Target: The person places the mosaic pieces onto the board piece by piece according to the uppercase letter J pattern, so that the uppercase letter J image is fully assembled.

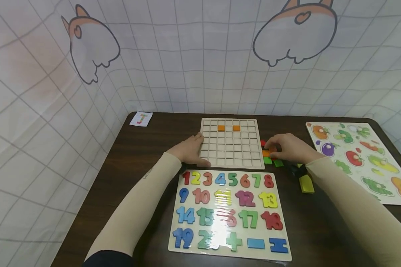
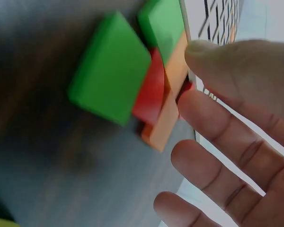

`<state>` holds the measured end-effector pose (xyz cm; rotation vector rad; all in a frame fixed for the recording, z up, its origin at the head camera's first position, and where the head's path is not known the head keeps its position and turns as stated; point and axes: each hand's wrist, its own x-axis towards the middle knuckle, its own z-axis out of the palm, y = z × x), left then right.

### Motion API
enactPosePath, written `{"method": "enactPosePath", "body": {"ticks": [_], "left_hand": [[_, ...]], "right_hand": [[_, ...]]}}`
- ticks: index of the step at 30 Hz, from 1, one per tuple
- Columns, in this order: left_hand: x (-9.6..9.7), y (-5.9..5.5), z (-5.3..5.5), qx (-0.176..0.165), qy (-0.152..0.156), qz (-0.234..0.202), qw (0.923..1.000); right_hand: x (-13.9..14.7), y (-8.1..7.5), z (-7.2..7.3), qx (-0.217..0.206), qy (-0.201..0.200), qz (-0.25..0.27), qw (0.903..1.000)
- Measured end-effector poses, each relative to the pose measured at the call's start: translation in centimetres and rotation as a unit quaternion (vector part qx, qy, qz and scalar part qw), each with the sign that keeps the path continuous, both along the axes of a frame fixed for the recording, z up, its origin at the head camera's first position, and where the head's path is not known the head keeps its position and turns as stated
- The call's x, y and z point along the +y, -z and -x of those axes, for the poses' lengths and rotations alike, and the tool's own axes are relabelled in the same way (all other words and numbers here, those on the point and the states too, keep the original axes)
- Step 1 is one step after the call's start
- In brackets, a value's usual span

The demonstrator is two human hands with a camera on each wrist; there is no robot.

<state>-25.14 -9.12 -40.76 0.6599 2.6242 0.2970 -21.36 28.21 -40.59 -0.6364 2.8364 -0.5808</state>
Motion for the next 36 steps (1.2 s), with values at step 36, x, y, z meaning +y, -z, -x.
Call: {"method": "enactPosePath", "body": {"ticks": [36], "left_hand": [[-0.2,0.5,0.4,-0.003,0.001,0.005,1.0]], "right_hand": [[-1.9,-0.6,1.7,0.031,0.013,-0.05,0.9982]]}}
